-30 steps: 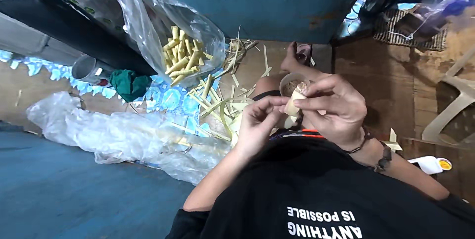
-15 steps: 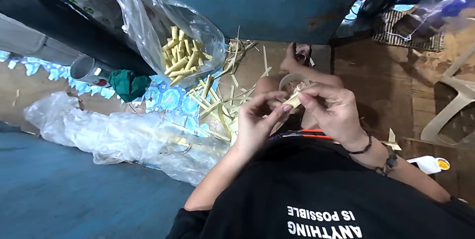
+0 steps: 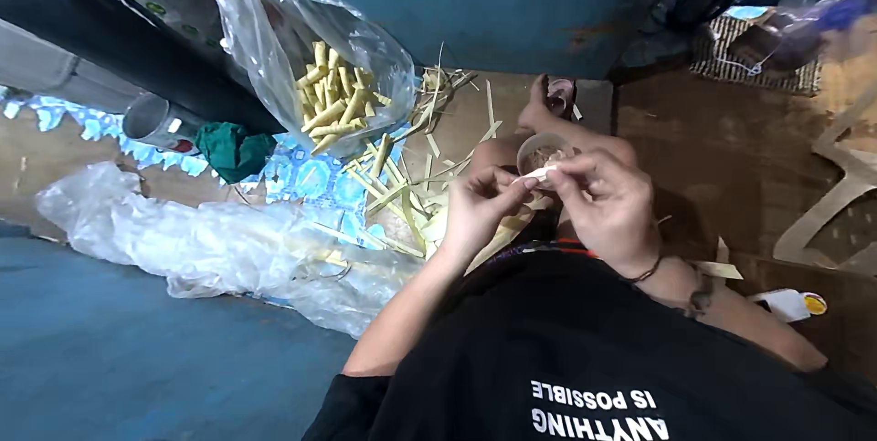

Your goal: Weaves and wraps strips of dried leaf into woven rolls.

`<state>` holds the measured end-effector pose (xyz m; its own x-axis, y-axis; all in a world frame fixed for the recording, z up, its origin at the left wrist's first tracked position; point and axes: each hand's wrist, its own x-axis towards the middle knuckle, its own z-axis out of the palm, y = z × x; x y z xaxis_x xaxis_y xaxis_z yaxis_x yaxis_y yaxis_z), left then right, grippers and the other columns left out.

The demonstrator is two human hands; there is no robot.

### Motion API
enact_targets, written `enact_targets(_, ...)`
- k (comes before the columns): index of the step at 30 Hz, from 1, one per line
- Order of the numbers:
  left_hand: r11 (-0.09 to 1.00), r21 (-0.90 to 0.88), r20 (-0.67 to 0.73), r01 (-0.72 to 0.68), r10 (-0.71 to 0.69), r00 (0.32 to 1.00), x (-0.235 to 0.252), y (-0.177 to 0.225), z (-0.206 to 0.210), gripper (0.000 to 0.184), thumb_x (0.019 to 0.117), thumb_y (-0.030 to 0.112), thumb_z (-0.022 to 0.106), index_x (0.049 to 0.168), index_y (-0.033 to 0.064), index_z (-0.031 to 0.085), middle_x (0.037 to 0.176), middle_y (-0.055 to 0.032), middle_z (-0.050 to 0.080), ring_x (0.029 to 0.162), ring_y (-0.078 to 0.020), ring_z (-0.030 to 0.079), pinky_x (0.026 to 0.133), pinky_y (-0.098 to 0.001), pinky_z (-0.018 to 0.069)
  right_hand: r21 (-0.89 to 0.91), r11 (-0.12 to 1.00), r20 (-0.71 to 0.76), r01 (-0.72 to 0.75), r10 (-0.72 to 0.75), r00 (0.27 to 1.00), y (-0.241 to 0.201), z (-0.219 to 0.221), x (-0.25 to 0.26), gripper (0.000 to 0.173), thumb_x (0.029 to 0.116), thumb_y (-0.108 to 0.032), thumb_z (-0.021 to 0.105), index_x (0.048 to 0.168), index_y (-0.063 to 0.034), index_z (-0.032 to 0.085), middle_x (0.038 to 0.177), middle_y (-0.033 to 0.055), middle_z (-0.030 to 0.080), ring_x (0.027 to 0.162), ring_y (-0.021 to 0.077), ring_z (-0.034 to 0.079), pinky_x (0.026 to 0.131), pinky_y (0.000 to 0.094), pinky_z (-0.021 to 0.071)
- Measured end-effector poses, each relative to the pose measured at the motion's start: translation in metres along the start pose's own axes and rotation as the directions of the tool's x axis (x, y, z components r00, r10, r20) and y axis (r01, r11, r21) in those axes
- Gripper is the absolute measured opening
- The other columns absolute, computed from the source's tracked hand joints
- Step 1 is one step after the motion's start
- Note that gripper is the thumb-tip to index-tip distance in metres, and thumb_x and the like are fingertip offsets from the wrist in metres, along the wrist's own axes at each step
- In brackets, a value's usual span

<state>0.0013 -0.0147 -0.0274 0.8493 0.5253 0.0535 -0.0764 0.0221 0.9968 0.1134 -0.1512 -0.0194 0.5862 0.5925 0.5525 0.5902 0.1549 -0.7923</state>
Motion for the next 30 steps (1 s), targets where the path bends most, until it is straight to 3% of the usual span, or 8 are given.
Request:
enact_targets(5, 0.997, -0.070, 0.053, -0.045, 0.048, 0.997, -0.012, 0.013, -0.003, 0.010, 0.0967, 0.007, 0.062, 0.099, 0.0040, 0.072, 0.079, 0.0019, 0.070, 0.068, -0.0040, 0.065, 0.065, -0.0235, 0.0565, -0.255, 0.761, 0.249, 0.596, -0.544, 0.801, 0.017, -0.010, -0.005, 0.015, 0.0972, -0.001, 0.064, 0.110, 0.0014, 0.072, 0.114, 0.0220, 0.071, 0.117, 0.0312, 0.068, 0.103, 0.0380, 0.0547)
enact_targets(10, 0.995, -0.011, 0.155, -0.104, 0.104, 0.982, -0.014, 0.024, -0.012, 0.024, 0.0943, -0.003, 0.065, 0.118, -0.0027, 0.068, 0.094, -0.0033, 0.075, 0.078, -0.0072, 0.071, 0.074, -0.0262, 0.0620, -0.041, 0.957, 0.098, 0.288, -0.283, 0.954, 0.011, -0.009, 0.003, 0.017, 0.0990, -0.013, 0.068, 0.107, 0.0014, 0.074, 0.111, 0.0121, 0.072, 0.108, 0.0132, 0.069, 0.094, 0.0272, 0.0582)
enact_targets(12, 0.973, 0.100, 0.095, -0.208, 0.199, 0.975, -0.011, 0.017, -0.009, 0.016, 0.0942, -0.001, 0.068, 0.110, -0.0042, 0.070, 0.088, -0.0031, 0.074, 0.073, -0.0058, 0.070, 0.069, -0.0243, 0.0614, -0.089, 0.981, 0.055, 0.175, -0.170, 0.984, 0.006, -0.007, 0.006, 0.019, 0.0949, -0.007, 0.070, 0.109, 0.0049, 0.074, 0.103, 0.0120, 0.075, 0.096, 0.0109, 0.072, 0.087, 0.0253, 0.0601)
enact_targets(15, 0.960, 0.124, -0.088, -0.252, 0.263, 0.961, -0.009, 0.007, -0.003, 0.009, 0.0872, 0.000, 0.076, 0.090, 0.0039, 0.069, 0.079, 0.0017, 0.073, 0.063, -0.0025, 0.066, 0.060, -0.0208, 0.0581, -0.189, 0.918, -0.007, 0.349, -0.357, 0.934, 0.007, -0.003, -0.001, 0.013, 0.0934, -0.005, 0.072, 0.103, 0.0030, 0.073, 0.098, 0.0127, 0.075, 0.091, 0.0133, 0.073, 0.081, 0.0253, 0.0609)
enact_targets(20, 0.880, -0.453, 0.110, 0.142, -0.103, 0.989, -0.019, 0.025, 0.001, 0.015, 0.0976, 0.009, 0.066, 0.110, 0.0113, 0.075, 0.092, -0.0027, 0.076, 0.078, -0.0086, 0.072, 0.075, -0.0274, 0.0619, -0.111, 0.824, 0.071, 0.556, -0.552, 0.831, 0.012, -0.007, -0.015, 0.015, 0.0951, -0.003, 0.070, 0.110, -0.0035, 0.071, 0.125, 0.0138, 0.067, 0.127, 0.0236, 0.062, 0.107, 0.0388, 0.0543)
enact_targets(23, 0.850, -0.452, 0.339, 0.271, -0.117, 0.933, -0.013, 0.020, -0.003, 0.015, 0.0958, 0.032, 0.072, 0.105, 0.0207, 0.076, 0.092, 0.0065, 0.074, 0.082, -0.0007, 0.067, 0.078, -0.0210, 0.0565, -0.059, 0.842, 0.075, 0.536, -0.531, 0.844, 0.006, -0.007, -0.010, 0.012, 0.0954, -0.006, 0.069, 0.108, -0.0054, 0.069, 0.128, 0.0110, 0.065, 0.128, 0.0201, 0.061, 0.107, 0.0365, 0.0537)
enact_targets(27, 0.970, -0.243, 0.254, 0.007, 0.057, 0.966, -0.009, 0.023, -0.004, 0.013, 0.0951, 0.016, 0.072, 0.106, 0.0135, 0.066, 0.087, 0.0066, 0.069, 0.076, -0.0006, 0.065, 0.072, -0.0200, 0.0559, 0.086, 0.934, -0.025, 0.346, -0.345, 0.938, -0.010, -0.012, 0.000, 0.010, 0.0897, -0.015, 0.073, 0.085, -0.0075, 0.068, 0.114, 0.0035, 0.065, 0.102, 0.0080, 0.065, 0.086, 0.0241, 0.0585)
enact_targets(30, 0.968, -0.043, 0.229, -0.246, 0.249, 0.941, -0.009, 0.032, -0.004, 0.020, 0.0843, 0.001, 0.079, 0.101, 0.0030, 0.068, 0.092, 0.0000, 0.072, 0.084, -0.0066, 0.069, 0.081, -0.0277, 0.0603, 0.209, 0.973, 0.016, 0.093, -0.099, 0.995, -0.017, -0.018, 0.006, 0.022, 0.0886, -0.016, 0.079, 0.104, -0.0089, 0.064, 0.103, -0.0032, 0.065, 0.092, 0.0045, 0.065, 0.079, 0.0225, 0.0589)
